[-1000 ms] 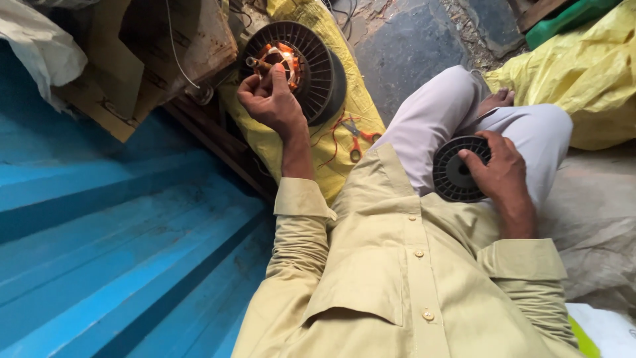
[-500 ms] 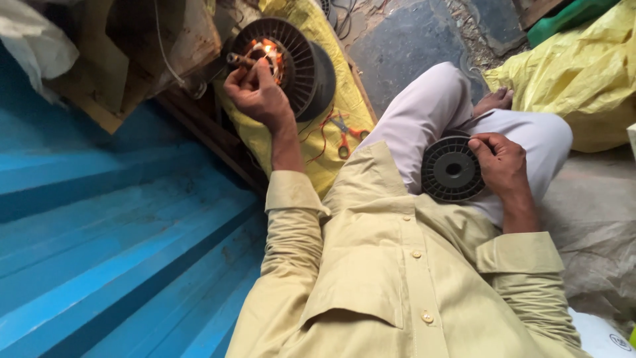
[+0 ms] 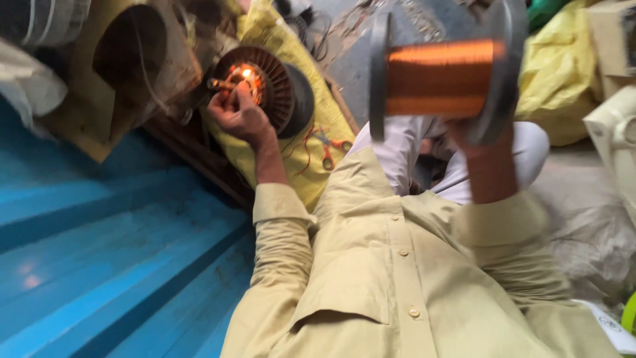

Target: The person sits on the floor and works on a motor stator, stripping and twisting copper wires with scissors. They use a lighter to heat the wire ends and handle a large spool of copper wire, then connect a power adapter to a nearby machine.

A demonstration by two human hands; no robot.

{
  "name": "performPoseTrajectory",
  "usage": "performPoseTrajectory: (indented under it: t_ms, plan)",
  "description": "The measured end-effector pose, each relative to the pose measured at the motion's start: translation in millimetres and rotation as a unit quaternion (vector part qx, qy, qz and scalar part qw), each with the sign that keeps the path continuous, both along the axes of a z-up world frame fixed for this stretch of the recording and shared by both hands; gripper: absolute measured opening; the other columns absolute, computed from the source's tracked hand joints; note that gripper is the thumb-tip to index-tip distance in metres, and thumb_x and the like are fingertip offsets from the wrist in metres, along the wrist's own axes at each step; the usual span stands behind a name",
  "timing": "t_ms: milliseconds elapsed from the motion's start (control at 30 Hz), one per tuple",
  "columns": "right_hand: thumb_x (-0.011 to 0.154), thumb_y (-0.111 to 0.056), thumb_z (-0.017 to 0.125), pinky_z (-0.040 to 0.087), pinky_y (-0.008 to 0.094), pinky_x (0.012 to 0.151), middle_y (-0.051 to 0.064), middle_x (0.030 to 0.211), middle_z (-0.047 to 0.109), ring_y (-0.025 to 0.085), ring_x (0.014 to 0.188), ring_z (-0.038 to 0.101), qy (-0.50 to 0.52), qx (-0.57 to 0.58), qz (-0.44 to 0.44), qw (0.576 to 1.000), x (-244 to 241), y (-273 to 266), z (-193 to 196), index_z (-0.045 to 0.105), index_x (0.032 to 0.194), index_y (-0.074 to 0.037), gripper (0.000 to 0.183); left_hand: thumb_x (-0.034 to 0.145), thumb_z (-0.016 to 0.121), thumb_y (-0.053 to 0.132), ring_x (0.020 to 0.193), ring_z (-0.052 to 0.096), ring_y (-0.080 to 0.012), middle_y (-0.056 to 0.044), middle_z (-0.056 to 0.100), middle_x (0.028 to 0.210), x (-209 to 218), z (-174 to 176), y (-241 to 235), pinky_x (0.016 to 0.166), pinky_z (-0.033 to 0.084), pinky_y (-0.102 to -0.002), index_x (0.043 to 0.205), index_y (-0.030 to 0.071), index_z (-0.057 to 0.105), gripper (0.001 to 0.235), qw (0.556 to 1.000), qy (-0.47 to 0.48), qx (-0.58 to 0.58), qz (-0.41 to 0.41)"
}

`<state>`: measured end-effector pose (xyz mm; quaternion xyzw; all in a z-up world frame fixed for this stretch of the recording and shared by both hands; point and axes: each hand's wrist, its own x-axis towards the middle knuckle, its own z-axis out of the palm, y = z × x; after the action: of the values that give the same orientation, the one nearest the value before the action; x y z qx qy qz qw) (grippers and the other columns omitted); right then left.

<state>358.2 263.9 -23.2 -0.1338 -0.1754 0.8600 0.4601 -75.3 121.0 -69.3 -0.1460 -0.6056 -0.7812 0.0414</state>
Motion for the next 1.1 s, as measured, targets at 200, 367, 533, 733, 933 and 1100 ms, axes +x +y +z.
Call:
performPoseTrajectory:
  t_ms: [200, 367, 533, 733, 933, 1100]
  plan:
    - [0.115, -0.042, 0.056, 0.045, 0.040, 0.103, 0.009, 0.129, 0.058, 0.023, 0.118, 0.055, 0.082, -0.049, 0.042, 0.995, -53.8, -93.5, 21.6, 0.052, 0.138, -0.008, 0.042, 0.088, 0.079, 0.002, 0.084, 0.066, -0.0179, -0.012, 0.066, 0.097, 1.2, 8.5, -4.8, 0.076, 0.060, -0.030, 0.109, -0.003, 0.055, 0.033, 0.999, 0.005, -0.052, 0.017]
    - [0.115, -0.044, 0.057, 0.044, 0.036, 0.086, 0.008, 0.109, 0.058, 0.020, 0.098, 0.054, 0.108, -0.020, 0.045, 0.993, -38.1, -119.0, 61.2, 0.058, 0.128, -0.006, 0.040, 0.088, 0.078, 0.003, 0.084, 0.067, -0.0161, -0.011, 0.067, 0.098, 3.5, 15.8, 1.7, 0.076, 0.061, -0.030, 0.110, -0.003, 0.053, 0.033, 0.998, 0.021, -0.059, 0.010]
    - [0.115, -0.047, 0.057, 0.044, 0.031, 0.069, 0.007, 0.090, 0.059, 0.017, 0.078, 0.052, 0.026, 0.109, -0.010, 0.994, -33.9, -118.5, 87.5, 0.064, 0.118, -0.004, 0.043, 0.090, 0.077, 0.001, 0.084, 0.066, -0.0165, -0.012, 0.067, 0.098, 1.7, 11.8, -1.2, 0.077, 0.060, -0.028, 0.112, -0.003, 0.053, 0.033, 0.999, 0.014, -0.045, 0.005]
    - [0.105, -0.055, 0.062, 0.043, 0.030, 0.063, 0.007, 0.077, 0.057, 0.017, 0.063, 0.050, -0.111, 0.299, -0.082, 0.944, -28.0, -95.3, 101.4, 0.061, 0.095, -0.003, 0.053, 0.091, 0.075, 0.004, 0.087, 0.070, -0.0162, -0.012, 0.070, 0.101, 12.9, 18.5, 0.3, 0.080, 0.063, -0.028, 0.115, -0.002, 0.053, 0.033, 0.998, -0.009, -0.067, 0.007]
    - [0.089, -0.069, 0.064, 0.053, 0.036, 0.059, 0.007, 0.072, 0.059, 0.018, 0.059, 0.057, 0.068, 0.401, 0.001, 0.914, -39.0, -46.3, 103.2, 0.059, 0.083, -0.001, 0.069, 0.092, 0.076, 0.003, 0.088, 0.069, -0.0161, -0.011, 0.069, 0.101, 17.2, 23.3, 0.1, 0.080, 0.063, -0.028, 0.115, -0.002, 0.052, 0.033, 0.998, -0.003, -0.057, 0.010]
    - [0.082, -0.085, 0.046, 0.057, 0.037, 0.059, 0.007, 0.070, 0.063, 0.018, 0.060, 0.061, 0.089, 0.424, -0.014, 0.901, -39.9, -34.4, 102.5, 0.061, 0.078, -0.004, 0.082, 0.092, 0.075, 0.003, 0.086, 0.068, -0.0165, -0.013, 0.069, 0.100, 16.7, 20.6, -2.4, 0.078, 0.062, -0.028, 0.117, -0.002, 0.051, 0.035, 0.999, -0.021, -0.026, -0.010]
